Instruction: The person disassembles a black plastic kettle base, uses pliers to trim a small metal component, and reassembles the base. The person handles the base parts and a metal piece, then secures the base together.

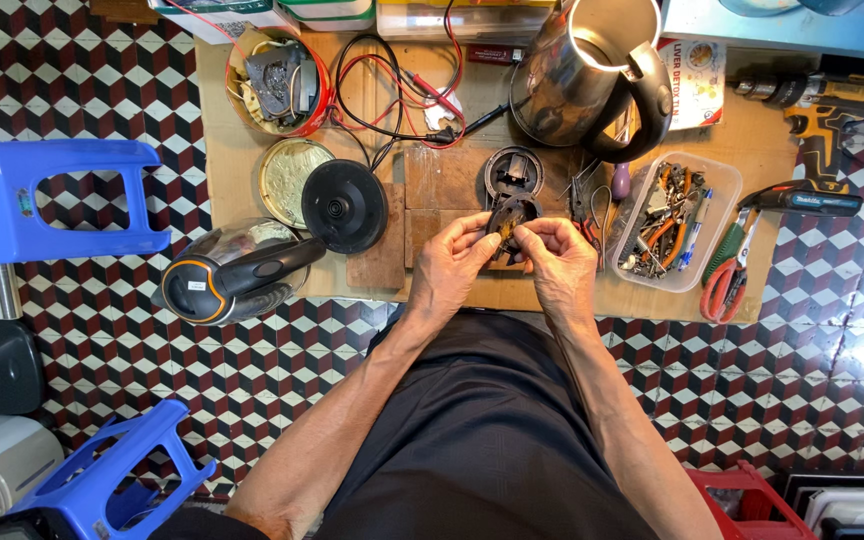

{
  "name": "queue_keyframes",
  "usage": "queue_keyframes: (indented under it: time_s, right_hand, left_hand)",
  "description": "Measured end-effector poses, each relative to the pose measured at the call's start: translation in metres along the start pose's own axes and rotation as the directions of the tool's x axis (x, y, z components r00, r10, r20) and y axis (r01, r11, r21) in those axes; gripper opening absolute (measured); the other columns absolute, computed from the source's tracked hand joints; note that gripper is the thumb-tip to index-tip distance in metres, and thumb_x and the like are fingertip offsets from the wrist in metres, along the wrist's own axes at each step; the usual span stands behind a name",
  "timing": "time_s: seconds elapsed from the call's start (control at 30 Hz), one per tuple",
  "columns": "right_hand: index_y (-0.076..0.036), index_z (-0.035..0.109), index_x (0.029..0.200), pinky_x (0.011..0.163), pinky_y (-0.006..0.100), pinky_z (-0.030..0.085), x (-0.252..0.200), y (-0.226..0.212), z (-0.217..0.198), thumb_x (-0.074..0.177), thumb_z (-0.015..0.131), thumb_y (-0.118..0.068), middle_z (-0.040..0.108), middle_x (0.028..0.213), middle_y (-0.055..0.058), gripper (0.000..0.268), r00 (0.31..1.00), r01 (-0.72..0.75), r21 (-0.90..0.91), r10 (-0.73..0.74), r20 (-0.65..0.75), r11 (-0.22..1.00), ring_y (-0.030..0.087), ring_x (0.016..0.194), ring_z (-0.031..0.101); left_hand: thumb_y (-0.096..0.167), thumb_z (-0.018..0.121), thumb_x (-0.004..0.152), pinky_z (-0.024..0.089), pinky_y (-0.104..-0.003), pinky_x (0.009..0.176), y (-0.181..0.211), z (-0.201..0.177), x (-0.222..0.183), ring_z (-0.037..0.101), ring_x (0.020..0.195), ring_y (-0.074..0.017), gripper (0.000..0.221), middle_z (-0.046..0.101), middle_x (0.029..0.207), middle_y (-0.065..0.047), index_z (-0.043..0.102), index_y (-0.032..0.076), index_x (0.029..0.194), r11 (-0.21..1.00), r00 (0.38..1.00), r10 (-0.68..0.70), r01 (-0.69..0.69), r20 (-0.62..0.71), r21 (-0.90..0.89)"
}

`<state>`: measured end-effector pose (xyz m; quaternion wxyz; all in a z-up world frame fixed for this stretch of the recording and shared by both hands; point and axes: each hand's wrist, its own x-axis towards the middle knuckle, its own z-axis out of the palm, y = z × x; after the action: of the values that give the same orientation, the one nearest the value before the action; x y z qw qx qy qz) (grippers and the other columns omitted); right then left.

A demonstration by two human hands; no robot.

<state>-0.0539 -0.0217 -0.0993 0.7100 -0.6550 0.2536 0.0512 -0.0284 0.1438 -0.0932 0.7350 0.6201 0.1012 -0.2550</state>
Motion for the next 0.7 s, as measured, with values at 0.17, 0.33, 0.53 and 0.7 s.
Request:
queue_keyframes:
  time_s: [0.17, 0.33, 0.53, 0.7]
  right_hand:
    - [-0.001, 0.068, 0.108, 0.063, 0.017, 0.052, -0.0011, -0.0019, 0.0003, 0.096, 0.073, -0.011, 0.073, 0.091, 0.004, 0.016, 1.0, -0.01, -0.012, 0.01, 0.021, 1.0, 0.007, 0.075, 0.067]
    - [-0.001, 0.068, 0.108, 0.063, 0.017, 0.052, -0.0034, -0.003, 0.0001, 0.097, 0.073, -0.011, 0.073, 0.092, 0.004, 0.016, 1.0, 0.021, -0.004, -0.021, 0.017, 1.0, 0.006, 0.076, 0.067]
    - [-0.002, 0.069, 0.108, 0.064, 0.017, 0.052, -0.003, -0.0016, -0.001, 0.097, 0.073, -0.012, 0.073, 0.092, 0.003, 0.016, 0.999, 0.035, -0.037, -0.034, 0.025, 0.999, 0.006, 0.077, 0.067]
    - [-0.001, 0.069, 0.109, 0.066, 0.017, 0.053, -0.0025, -0.0006, -0.0014, 0.098, 0.073, -0.01, 0.072, 0.092, 0.002, 0.015, 0.998, 0.051, -0.04, -0.05, 0.029, 0.998, 0.005, 0.077, 0.065]
  left_hand:
    - [0.016, 0.069, 0.097, 0.057, -0.023, 0.083, 0.0035, -0.0006, -0.0004, 0.07, 0.096, -0.01, 0.039, 0.077, 0.109, -0.011, 0.063, 0.0, 0.133, 1.0, 1.0, -0.017, 0.017, -0.009, -0.004]
    - [0.017, 0.069, 0.098, 0.056, -0.022, 0.08, 0.0051, -0.0002, -0.0011, 0.069, 0.094, -0.0084, 0.038, 0.078, 0.107, -0.01, 0.064, 0.001, 0.132, 0.999, 1.0, -0.017, 0.018, -0.02, 0.048]
    - [0.016, 0.069, 0.097, 0.056, -0.022, 0.08, 0.0041, 0.0006, -0.0008, 0.069, 0.093, -0.0088, 0.037, 0.077, 0.107, -0.01, 0.065, 0.001, 0.131, 0.999, 1.0, -0.018, 0.019, -0.021, 0.033]
    - [0.015, 0.069, 0.098, 0.057, -0.023, 0.085, 0.0037, 0.0006, -0.0007, 0.069, 0.099, -0.0096, 0.036, 0.077, 0.109, -0.01, 0.066, 0.001, 0.131, 1.0, 1.0, -0.004, 0.004, 0.003, -0.024]
